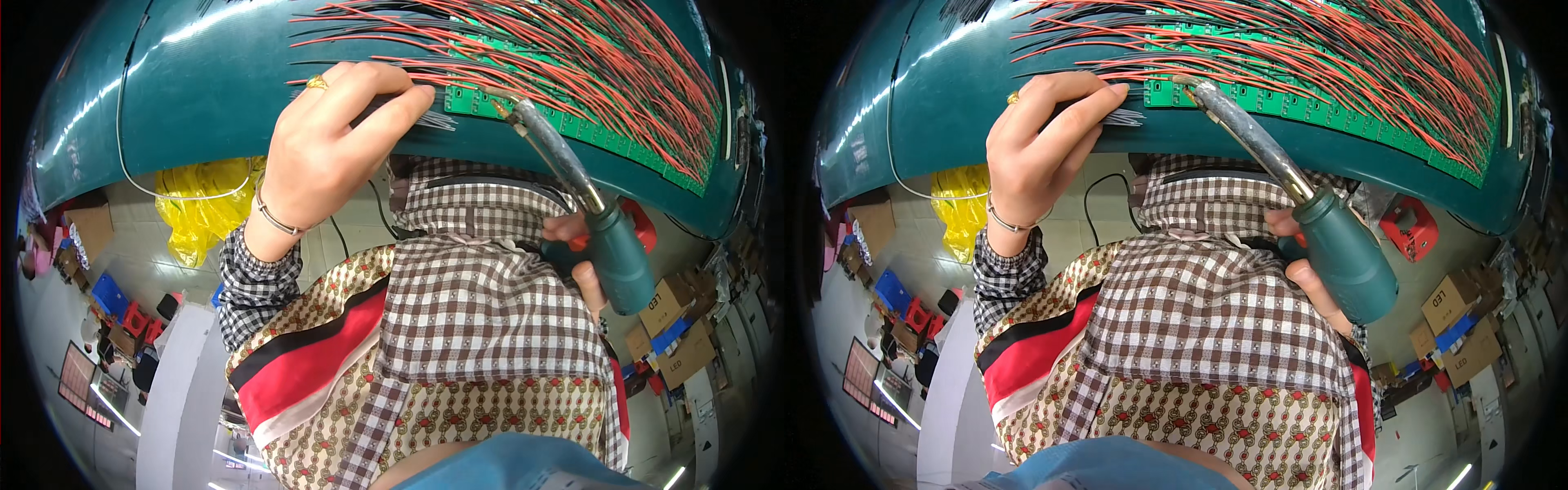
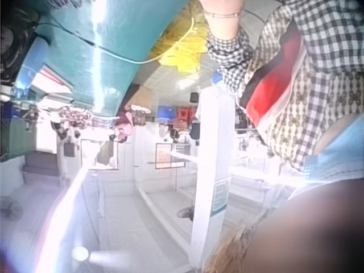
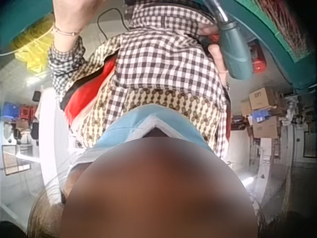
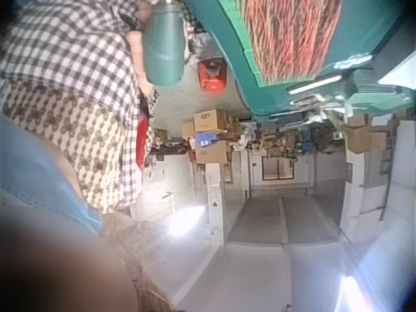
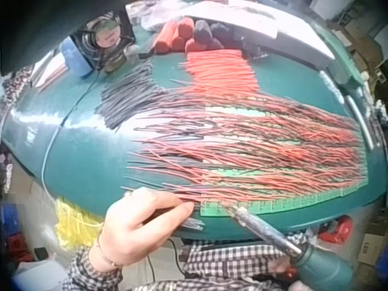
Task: Soldering wires onto a printed circuit board.
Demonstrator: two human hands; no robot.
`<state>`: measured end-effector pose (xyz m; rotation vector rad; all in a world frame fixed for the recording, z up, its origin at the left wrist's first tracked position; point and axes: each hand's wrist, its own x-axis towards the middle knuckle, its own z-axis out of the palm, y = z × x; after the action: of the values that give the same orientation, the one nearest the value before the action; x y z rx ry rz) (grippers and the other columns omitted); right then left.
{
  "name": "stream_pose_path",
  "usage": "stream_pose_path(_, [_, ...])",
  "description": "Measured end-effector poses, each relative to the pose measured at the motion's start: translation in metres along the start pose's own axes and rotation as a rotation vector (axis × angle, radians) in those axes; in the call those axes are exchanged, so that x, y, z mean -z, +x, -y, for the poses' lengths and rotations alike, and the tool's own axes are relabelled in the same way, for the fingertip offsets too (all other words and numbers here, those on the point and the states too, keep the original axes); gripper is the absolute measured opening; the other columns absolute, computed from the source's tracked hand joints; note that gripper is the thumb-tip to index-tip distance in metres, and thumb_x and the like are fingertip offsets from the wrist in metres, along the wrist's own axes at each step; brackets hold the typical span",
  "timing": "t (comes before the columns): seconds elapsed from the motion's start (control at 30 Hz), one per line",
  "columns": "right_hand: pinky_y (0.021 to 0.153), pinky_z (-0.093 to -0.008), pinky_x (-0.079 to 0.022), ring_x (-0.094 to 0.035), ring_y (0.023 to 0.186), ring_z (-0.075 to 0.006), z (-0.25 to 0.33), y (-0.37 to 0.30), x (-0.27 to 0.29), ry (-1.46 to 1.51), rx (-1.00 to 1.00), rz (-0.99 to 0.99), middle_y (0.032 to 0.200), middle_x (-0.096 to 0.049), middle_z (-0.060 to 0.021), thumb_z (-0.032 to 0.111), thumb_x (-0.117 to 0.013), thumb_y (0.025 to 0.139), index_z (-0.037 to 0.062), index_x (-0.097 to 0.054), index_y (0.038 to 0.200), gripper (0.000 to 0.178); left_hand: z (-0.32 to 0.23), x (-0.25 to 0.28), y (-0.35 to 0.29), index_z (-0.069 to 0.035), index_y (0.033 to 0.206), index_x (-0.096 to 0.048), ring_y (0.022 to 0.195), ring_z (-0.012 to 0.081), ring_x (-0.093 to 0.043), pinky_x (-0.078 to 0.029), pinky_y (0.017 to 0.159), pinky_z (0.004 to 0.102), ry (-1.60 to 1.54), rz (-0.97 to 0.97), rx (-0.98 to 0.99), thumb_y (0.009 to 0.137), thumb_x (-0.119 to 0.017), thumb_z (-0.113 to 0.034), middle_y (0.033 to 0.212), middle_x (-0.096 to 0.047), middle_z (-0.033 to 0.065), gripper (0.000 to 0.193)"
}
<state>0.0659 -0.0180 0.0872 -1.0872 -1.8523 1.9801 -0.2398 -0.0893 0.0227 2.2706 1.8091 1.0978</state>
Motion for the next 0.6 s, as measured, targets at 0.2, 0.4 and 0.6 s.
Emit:
stream_pose_path(0.2, [0.086,-0.0434,-0.051,-0.061,0.096,-0.0279,-0.011,-0.005,-0.006,-0.018,0.050,-0.073,0.101,-0.059,-0.0138,0.032,-0.063,0.090,-0.0056,-0.047,0.129,0.057,-0.001,0.001,0.002,-0.007,0.096,-0.067,0.079,0.0203,-0.062,-0.051,0.066,0.0298,-0.026,-0.008,0.016,0.066,-0.066,-0.001,0.091,-0.061,0.0039,0.030])
stream_pose_path(0.4, [0.085,-0.0413,-0.050,-0.060,0.094,-0.0264,-0.002,0.001,-0.004,-0.013,0.043,-0.045,0.098,-0.059,-0.0123,0.033,-0.063,0.090,-0.0046,-0.047,0.130,0.057,-0.001,0.002,0.004,-0.007,0.095,-0.066,0.077,0.0201,-0.061,-0.051,0.063,0.0301,-0.034,0.007,0.026,0.066,-0.066,0.000,0.090,-0.061,0.0038,0.029])
stream_pose_path(0.6, [0.085,-0.0428,-0.051,-0.059,0.093,-0.0264,0.000,0.002,-0.002,-0.040,-0.002,0.035,0.096,-0.057,-0.0118,0.032,-0.062,0.090,-0.0040,-0.045,0.133,0.058,-0.004,0.007,0.004,-0.005,0.096,-0.068,0.079,0.0221,-0.063,-0.050,0.065,0.0311,-0.052,0.038,0.065,0.064,-0.067,0.004,0.090,-0.063,0.0058,0.033])
